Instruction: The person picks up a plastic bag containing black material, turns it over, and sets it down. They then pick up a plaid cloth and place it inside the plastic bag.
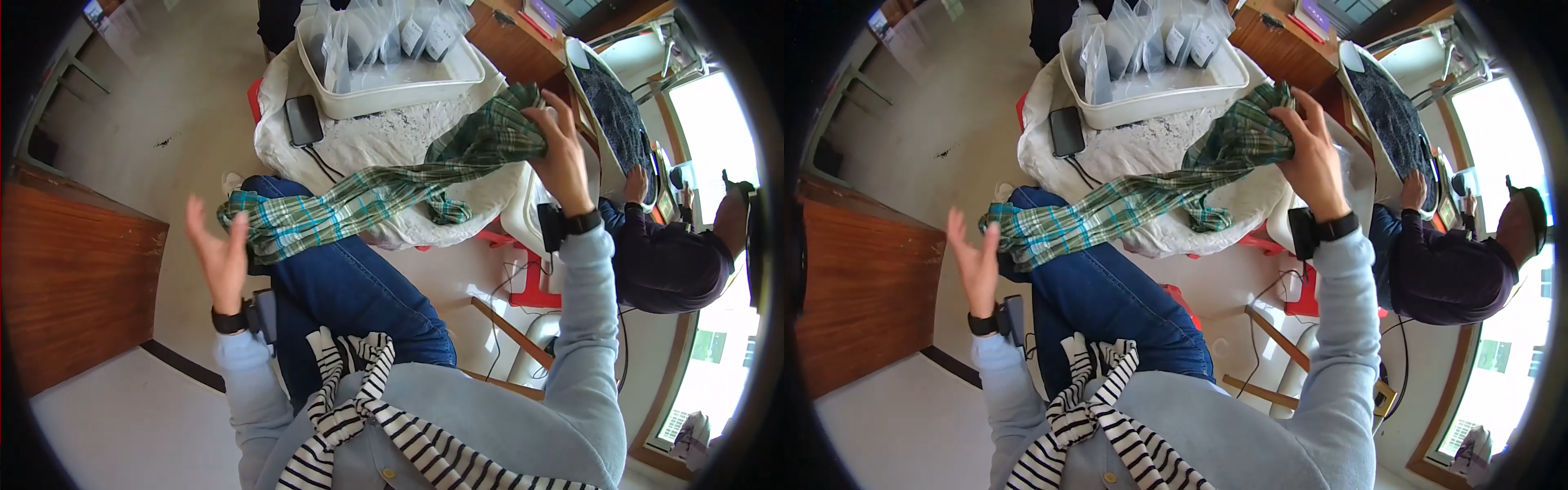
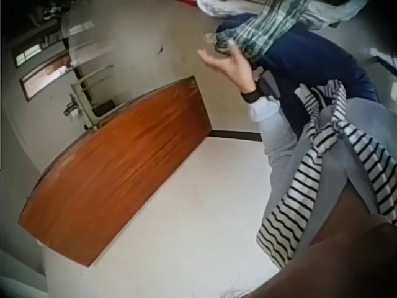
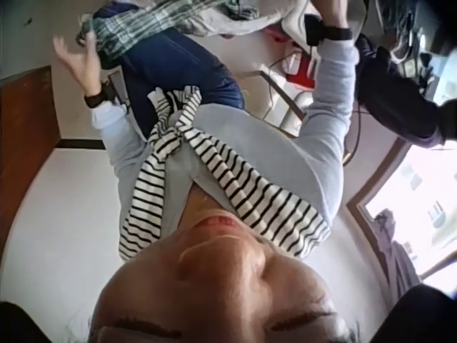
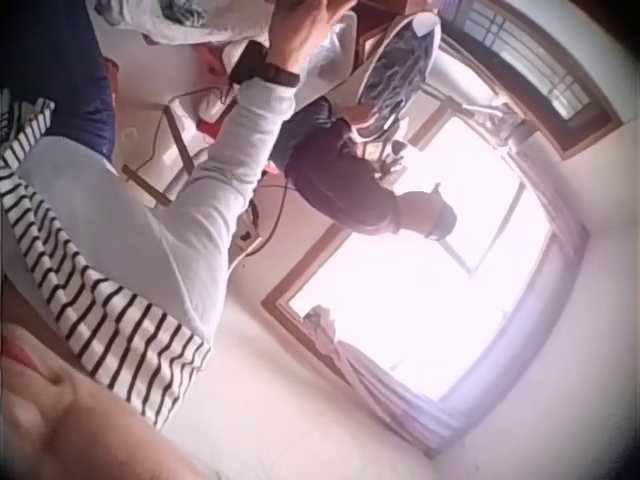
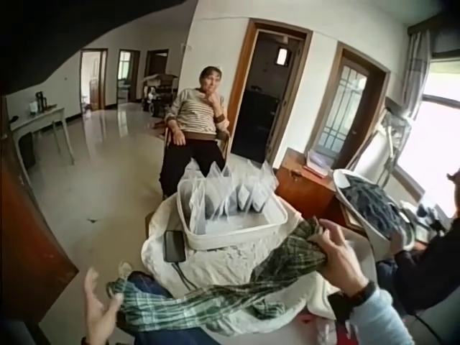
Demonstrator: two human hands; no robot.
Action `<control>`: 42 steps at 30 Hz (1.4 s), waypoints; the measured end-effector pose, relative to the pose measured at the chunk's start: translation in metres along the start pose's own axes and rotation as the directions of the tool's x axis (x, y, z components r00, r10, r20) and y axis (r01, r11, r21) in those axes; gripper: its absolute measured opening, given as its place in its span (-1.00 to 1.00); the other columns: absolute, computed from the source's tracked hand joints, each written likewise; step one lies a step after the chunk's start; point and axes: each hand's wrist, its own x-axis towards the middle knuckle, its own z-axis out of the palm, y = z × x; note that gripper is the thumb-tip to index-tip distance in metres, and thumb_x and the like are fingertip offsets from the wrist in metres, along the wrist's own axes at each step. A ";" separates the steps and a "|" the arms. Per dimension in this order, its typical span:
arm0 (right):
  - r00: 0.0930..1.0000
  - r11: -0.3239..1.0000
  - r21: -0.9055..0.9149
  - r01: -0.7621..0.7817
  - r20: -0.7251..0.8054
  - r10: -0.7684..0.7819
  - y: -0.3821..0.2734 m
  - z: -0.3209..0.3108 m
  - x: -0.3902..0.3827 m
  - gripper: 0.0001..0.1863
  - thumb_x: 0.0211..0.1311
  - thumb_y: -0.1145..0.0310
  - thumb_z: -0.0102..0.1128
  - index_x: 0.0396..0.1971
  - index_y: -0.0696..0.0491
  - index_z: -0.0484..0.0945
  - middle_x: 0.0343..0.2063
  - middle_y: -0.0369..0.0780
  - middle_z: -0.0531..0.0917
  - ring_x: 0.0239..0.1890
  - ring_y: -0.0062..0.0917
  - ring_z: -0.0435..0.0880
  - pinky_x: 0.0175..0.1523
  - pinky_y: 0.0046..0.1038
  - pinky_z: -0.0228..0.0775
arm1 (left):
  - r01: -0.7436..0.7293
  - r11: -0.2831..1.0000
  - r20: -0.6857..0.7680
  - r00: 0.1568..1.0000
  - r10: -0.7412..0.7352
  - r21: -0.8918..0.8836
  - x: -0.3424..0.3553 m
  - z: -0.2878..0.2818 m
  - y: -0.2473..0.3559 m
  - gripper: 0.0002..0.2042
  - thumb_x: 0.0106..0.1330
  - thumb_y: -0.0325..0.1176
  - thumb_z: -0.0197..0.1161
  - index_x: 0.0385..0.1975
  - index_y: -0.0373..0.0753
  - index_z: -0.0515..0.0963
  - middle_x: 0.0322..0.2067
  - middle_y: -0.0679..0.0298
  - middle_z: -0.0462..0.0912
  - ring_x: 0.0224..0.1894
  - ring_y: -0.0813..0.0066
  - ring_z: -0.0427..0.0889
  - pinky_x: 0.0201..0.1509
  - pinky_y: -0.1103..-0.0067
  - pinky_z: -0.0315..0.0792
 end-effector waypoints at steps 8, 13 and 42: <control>0.796 0.877 -0.046 0.478 -0.399 -0.454 -0.101 -0.107 0.022 -0.49 -0.21 0.53 0.42 -0.11 0.02 0.57 0.10 -0.13 0.43 -0.17 -0.36 0.61 -0.09 -0.42 0.50 | -0.350 0.812 0.497 0.656 0.568 -0.467 -0.008 0.103 0.131 0.11 -0.17 -0.08 0.53 0.34 -0.32 -0.08 0.30 -0.05 0.08 0.35 0.00 0.06 0.39 0.28 -0.03; 0.761 0.881 -0.124 0.457 -0.459 -0.459 -0.105 -0.130 0.022 -0.49 -0.19 0.50 0.43 -0.09 0.01 0.57 0.04 -0.11 0.49 -0.15 -0.33 0.61 -0.08 -0.38 0.49 | 0.093 0.838 0.827 0.250 0.504 -0.538 -0.044 0.106 0.149 -0.26 -0.12 -0.14 0.48 0.10 -0.31 0.36 -0.02 -0.09 0.50 0.09 0.03 0.47 0.13 0.36 0.34; 0.703 0.919 -0.304 -0.250 0.596 0.388 0.101 0.155 -0.095 -0.49 -0.01 0.44 0.14 0.02 -0.28 0.45 0.08 -0.23 0.38 0.15 -0.24 0.39 0.15 -0.08 0.26 | -0.005 1.000 0.711 0.703 -0.015 0.026 0.019 -0.021 0.094 -0.67 0.02 -0.64 0.09 -0.15 -0.32 0.41 -0.19 0.22 0.49 -0.15 0.46 0.47 -0.03 0.57 0.34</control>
